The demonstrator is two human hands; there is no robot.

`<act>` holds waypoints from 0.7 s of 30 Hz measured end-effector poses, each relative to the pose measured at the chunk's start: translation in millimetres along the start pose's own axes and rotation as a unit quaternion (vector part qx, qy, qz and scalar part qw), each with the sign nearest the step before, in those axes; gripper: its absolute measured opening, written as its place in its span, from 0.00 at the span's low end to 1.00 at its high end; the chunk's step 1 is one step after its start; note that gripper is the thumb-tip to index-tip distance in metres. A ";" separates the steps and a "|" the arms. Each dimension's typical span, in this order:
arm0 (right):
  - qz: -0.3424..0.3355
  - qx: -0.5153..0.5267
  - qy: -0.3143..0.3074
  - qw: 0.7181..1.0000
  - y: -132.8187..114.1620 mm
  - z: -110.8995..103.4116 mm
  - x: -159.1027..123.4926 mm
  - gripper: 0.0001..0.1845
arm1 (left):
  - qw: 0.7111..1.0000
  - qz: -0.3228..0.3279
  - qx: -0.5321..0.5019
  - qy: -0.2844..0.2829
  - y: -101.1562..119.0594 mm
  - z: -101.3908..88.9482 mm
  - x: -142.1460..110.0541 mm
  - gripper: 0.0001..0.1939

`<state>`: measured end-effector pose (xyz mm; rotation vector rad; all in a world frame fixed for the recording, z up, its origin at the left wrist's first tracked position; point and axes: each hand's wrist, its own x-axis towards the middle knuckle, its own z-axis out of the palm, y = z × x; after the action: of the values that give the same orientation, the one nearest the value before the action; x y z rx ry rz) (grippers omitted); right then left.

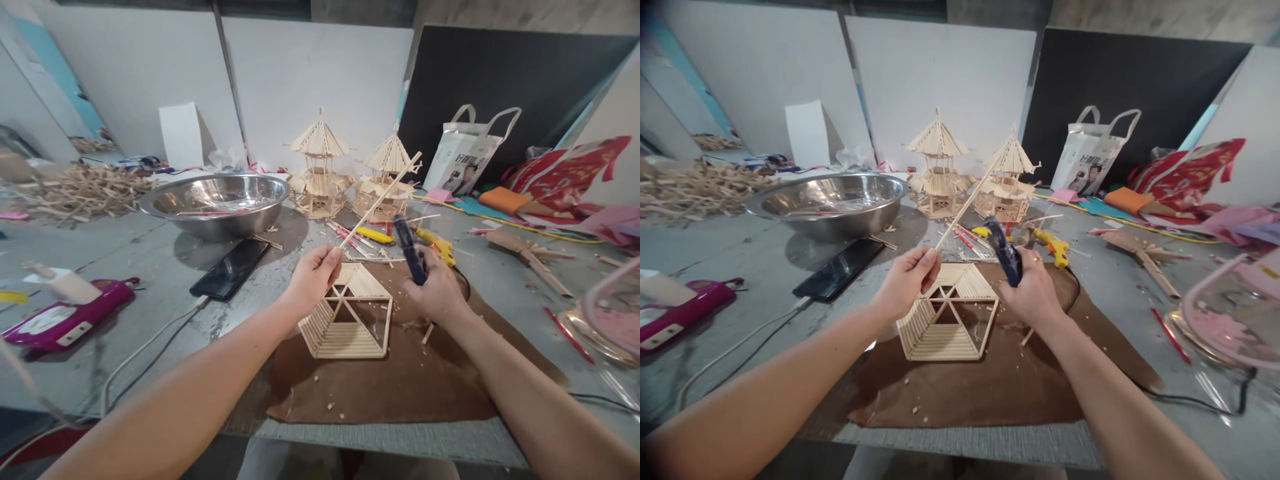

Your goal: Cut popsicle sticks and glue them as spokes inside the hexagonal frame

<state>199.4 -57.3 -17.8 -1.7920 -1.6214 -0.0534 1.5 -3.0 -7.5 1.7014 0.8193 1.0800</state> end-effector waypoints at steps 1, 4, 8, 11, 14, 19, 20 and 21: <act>-0.018 -0.028 -0.018 0.999 -1.0 2.0 -1.5 0.26 | 1.000 0.002 0.004 -0.005 0.9 0.5 -0.7 0.16; -0.052 -0.067 -0.065 0.994 -6.3 7.4 -6.6 0.28 | 0.999 0.005 0.036 -0.032 1.5 3.0 -3.8 0.16; -0.071 -0.075 -0.102 0.989 -11.9 11.3 -11.3 0.28 | 0.995 0.009 0.094 -0.042 -2.1 6.2 -7.2 0.17; -0.084 -0.065 -0.108 0.988 -14.9 11.3 -13.4 0.29 | 0.992 0.023 0.112 -0.052 -6.5 9.2 -8.2 0.17; -0.098 -0.063 -0.121 0.986 -18.3 10.0 -15.2 0.29 | 0.993 0.029 0.105 -0.054 -10.6 12.3 -8.6 0.16; -0.104 -0.063 -0.134 0.984 -22.9 8.3 -17.0 0.28 | 0.993 0.022 0.097 -0.069 -11.2 13.7 -9.5 0.14; -0.103 -0.064 -0.135 0.984 -23.3 8.2 -17.1 0.28 | 0.992 0.023 0.098 -0.072 -10.5 13.6 -9.7 0.14; -0.101 -0.064 -0.136 0.983 -23.5 8.1 -17.1 0.28 | 0.992 0.024 0.099 -0.074 -9.7 13.5 -9.8 0.14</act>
<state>171.6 -68.7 -20.9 -1.7835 -2.0336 -0.0069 9.5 -12.9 -22.0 1.9503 0.8166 0.9163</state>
